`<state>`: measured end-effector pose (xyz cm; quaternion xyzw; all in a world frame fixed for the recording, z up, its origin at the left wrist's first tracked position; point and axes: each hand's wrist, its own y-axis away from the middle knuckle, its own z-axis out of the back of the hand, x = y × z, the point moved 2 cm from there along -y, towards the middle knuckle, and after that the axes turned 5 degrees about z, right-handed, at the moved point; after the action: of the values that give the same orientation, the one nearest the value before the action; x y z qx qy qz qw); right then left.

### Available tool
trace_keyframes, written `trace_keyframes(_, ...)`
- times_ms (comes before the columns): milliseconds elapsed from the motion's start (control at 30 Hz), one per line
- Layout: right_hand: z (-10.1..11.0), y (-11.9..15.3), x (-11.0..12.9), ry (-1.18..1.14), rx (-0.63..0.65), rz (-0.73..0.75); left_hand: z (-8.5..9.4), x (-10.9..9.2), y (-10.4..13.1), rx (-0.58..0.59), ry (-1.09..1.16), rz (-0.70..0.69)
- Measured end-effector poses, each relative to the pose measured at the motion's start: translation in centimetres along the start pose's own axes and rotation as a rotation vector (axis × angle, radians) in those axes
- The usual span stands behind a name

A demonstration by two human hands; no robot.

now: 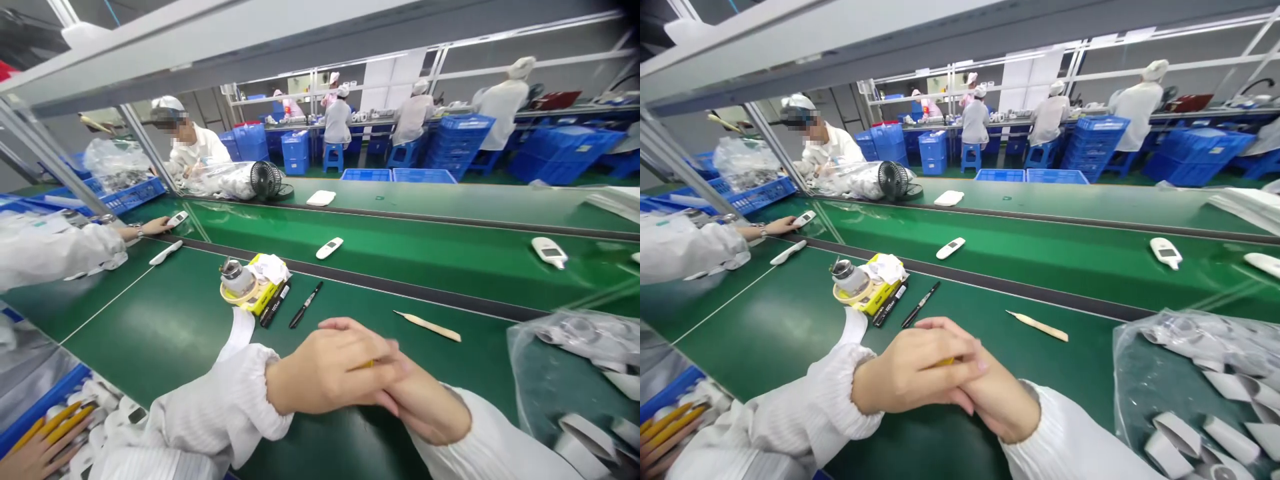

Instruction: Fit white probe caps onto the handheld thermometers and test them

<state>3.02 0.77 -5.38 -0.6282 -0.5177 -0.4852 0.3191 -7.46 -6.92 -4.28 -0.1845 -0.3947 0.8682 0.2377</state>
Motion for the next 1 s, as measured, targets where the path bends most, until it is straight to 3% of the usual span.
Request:
trace_keyframes(100,-1.0,-0.8,-0.4,-0.101,-0.023,-0.131,0.8,0.5,1.3,0.063,0.088,0.038)
trace_keyframes(333,-1.0,-2.2,-1.7,-0.241,0.104,-0.323,2.9,1.6,3.8,0.02,0.17,0.137)
trace_keyframes(567,-1.2,-4.4,-2.9,-0.237,0.076,-0.304,4.0,2.7,4.5,0.013,0.296,0.349)
trace_keyframes(800,0.5,-5.7,-3.5,-0.386,0.221,-0.297,4.9,4.3,5.0,-0.058,0.365,0.536)
trace_keyframes(900,1.9,-6.4,-3.7,-0.47,0.27,-0.228,5.5,5.2,5.3,-0.046,0.268,0.597)
trace_keyframes(1000,3.2,-7.1,-4.0,-0.496,0.286,-0.157,5.3,7.0,6.6,0.068,-0.07,0.592)
